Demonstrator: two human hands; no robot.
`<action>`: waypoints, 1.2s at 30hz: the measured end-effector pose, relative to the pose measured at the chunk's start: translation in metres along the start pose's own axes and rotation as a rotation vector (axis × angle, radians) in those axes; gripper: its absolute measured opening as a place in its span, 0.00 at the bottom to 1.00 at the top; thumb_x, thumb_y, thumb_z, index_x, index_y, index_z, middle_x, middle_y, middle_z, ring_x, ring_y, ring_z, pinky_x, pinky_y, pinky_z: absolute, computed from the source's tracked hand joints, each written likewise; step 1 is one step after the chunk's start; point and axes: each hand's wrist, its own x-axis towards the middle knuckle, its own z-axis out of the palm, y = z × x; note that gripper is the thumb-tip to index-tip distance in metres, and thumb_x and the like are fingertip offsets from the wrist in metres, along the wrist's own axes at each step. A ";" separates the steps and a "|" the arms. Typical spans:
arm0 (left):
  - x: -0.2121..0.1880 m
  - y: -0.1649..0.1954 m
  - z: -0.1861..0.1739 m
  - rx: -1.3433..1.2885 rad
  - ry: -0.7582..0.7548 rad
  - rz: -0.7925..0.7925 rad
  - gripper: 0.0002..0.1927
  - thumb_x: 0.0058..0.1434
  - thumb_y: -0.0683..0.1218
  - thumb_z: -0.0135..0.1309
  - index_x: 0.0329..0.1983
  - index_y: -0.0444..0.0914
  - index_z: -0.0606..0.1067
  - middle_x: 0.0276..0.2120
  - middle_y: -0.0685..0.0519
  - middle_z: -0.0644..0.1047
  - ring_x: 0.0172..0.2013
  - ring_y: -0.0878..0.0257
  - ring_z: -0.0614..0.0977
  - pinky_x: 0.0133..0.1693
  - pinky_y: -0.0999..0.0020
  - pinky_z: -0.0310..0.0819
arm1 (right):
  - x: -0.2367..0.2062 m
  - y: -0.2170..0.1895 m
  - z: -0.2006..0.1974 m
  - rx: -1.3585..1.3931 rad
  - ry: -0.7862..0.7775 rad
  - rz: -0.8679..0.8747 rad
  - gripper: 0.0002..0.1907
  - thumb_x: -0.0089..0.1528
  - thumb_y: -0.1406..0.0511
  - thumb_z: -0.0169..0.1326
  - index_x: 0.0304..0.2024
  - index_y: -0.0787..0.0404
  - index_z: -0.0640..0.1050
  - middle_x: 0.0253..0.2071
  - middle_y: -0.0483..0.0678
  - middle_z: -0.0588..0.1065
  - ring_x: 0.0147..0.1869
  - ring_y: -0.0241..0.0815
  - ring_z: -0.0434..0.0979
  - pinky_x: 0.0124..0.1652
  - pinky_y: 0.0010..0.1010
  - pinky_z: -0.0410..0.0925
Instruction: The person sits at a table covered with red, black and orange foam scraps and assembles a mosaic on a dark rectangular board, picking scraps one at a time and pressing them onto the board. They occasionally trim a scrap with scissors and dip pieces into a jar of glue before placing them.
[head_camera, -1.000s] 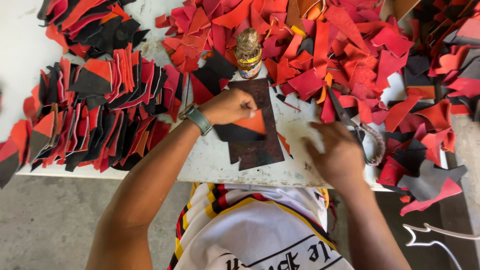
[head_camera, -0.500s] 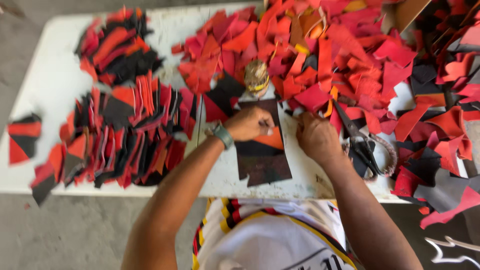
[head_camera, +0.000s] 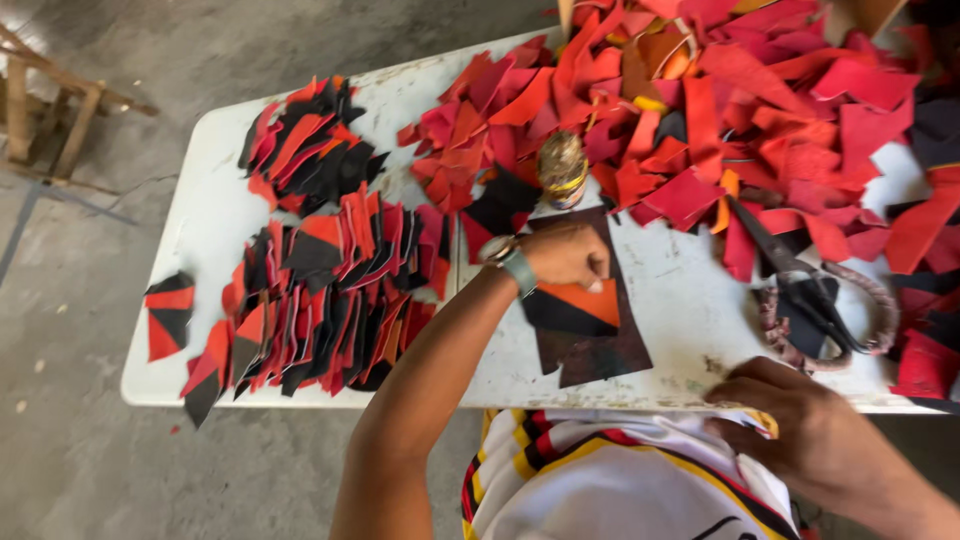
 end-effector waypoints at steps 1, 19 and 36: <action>0.002 0.003 -0.002 0.047 -0.011 0.000 0.13 0.47 0.47 0.69 0.33 0.37 0.84 0.33 0.50 0.85 0.35 0.60 0.86 0.38 0.64 0.78 | 0.007 -0.012 0.014 -0.042 0.025 0.003 0.19 0.54 0.53 0.65 0.46 0.50 0.83 0.46 0.41 0.79 0.49 0.42 0.81 0.50 0.32 0.73; -0.030 0.024 0.011 0.103 0.090 -0.186 0.17 0.44 0.46 0.71 0.35 0.35 0.79 0.32 0.48 0.83 0.35 0.55 0.85 0.38 0.62 0.77 | 0.035 -0.053 0.043 -0.256 0.085 -0.254 0.28 0.48 0.61 0.63 0.53 0.54 0.78 0.58 0.48 0.75 0.61 0.49 0.73 0.57 0.42 0.65; -0.146 0.036 0.048 -0.090 0.703 -0.394 0.07 0.65 0.43 0.55 0.41 0.35 0.80 0.37 0.47 0.81 0.37 0.52 0.84 0.41 0.60 0.76 | 0.053 -0.061 0.051 -0.313 0.005 -0.127 0.45 0.51 0.55 0.64 0.68 0.62 0.66 0.53 0.55 0.72 0.56 0.55 0.69 0.53 0.45 0.64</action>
